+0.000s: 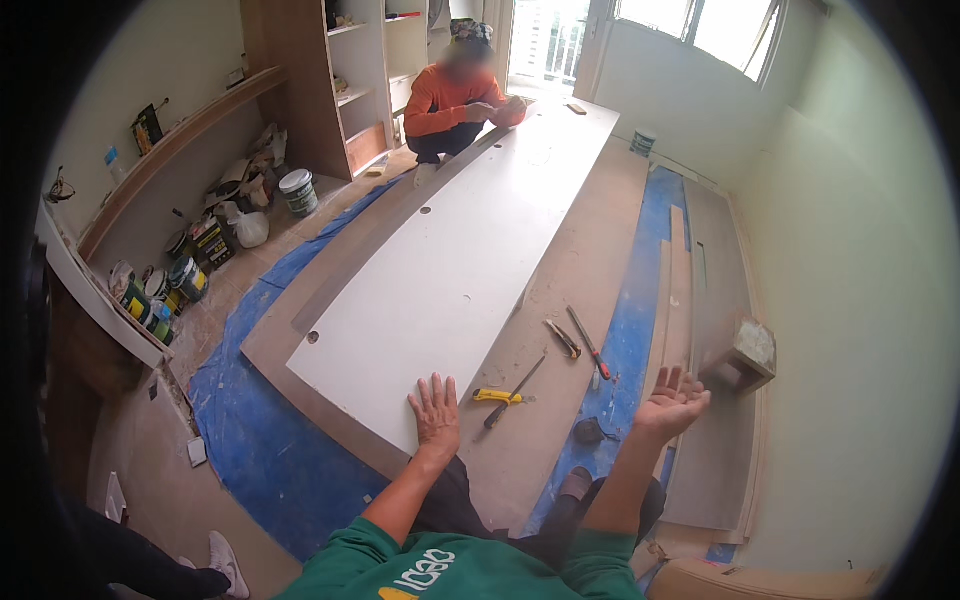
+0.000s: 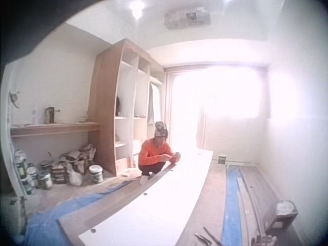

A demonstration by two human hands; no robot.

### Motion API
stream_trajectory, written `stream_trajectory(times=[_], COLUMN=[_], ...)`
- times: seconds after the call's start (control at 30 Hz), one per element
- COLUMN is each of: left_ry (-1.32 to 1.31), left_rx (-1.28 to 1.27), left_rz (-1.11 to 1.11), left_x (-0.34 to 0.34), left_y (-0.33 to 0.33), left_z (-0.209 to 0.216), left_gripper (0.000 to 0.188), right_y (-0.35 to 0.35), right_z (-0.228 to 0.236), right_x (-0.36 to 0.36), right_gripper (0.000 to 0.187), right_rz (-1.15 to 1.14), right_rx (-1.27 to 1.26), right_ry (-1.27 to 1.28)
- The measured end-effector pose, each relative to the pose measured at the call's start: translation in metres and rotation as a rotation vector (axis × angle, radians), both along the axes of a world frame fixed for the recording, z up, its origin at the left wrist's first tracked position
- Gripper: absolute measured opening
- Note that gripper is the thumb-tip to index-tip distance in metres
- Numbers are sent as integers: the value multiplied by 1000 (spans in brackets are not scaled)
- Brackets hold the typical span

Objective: The person kneels on the floor and uses a utility knife and a hand saw to cut and trim a large white board. They then flip the board, move around the room, and lift a large cabinet panel into place against a wall.

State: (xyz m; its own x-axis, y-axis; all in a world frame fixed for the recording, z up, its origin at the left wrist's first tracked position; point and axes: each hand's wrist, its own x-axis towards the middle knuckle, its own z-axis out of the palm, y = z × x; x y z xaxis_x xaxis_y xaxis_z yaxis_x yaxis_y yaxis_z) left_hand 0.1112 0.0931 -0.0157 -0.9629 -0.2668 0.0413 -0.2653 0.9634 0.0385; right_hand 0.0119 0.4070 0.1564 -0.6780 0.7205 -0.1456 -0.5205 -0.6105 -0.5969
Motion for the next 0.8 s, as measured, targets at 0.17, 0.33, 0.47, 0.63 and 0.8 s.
stream_trajectory(times=[0.17,0.33,0.47,0.63,0.8], left_ry=[-22,-34,-23,-31,0], left_rx=[-30,-84,41,7,-119], left_rz=[-30,9,-30,-9,0], left_x=[4,14,0,1,3], left_y=[3,-13,10,9,1], left_z=[0,-17,7,7,-7], left_gripper=[76,78,81,80,75], right_y=[12,-127,-158,-153,-167], right_z=[152,181,-11,-198,-232], right_x=[-7,27,56,95,129], right_gripper=[68,62,53,46,52], right_rz=[-388,328,1857,1526,1599], right_rx=[219,1864,2349,1378,701], right_ry=[215,757,369,-190,-684])
